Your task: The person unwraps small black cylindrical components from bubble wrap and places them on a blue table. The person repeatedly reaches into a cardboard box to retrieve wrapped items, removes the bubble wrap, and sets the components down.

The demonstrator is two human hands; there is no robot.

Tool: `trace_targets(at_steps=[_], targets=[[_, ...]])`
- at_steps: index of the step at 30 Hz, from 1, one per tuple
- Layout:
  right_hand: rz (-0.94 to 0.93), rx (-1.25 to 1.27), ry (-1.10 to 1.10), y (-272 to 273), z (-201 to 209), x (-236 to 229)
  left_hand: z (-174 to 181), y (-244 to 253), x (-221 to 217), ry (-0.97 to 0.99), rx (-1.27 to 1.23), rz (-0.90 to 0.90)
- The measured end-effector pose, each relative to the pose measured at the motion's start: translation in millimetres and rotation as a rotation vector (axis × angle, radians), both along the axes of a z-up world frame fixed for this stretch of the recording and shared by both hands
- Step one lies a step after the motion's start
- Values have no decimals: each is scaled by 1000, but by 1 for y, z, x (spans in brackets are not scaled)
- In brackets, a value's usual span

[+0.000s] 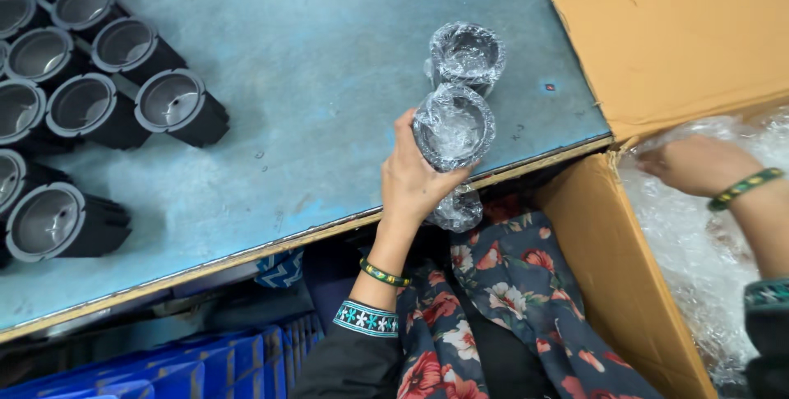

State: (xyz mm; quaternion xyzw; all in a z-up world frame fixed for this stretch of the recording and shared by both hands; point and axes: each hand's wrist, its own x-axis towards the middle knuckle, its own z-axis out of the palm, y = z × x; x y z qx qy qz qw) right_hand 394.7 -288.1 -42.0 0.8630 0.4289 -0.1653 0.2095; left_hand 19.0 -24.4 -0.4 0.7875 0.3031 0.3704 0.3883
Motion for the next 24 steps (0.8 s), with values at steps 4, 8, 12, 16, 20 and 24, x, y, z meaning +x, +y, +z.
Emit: trace_targets(at_steps=[4,8,12,16,20,24], targets=[[-4,-22,-34,1,49,-25,-1,-1,0,21,-11,2],[13,54,-87,-7,96,-59,-1,1,-1,87,-46,8],[101,385,-116,-5,139,-111,-1,0,2,84,-20,16],[434,928,231,49,160,-161,2,0,0,82,-32,28],[758,1120,247,117,161,-213,2,-2,0,60,-53,29],[819,994,24,172,152,-239,-2,-4,0,4,-27,22]])
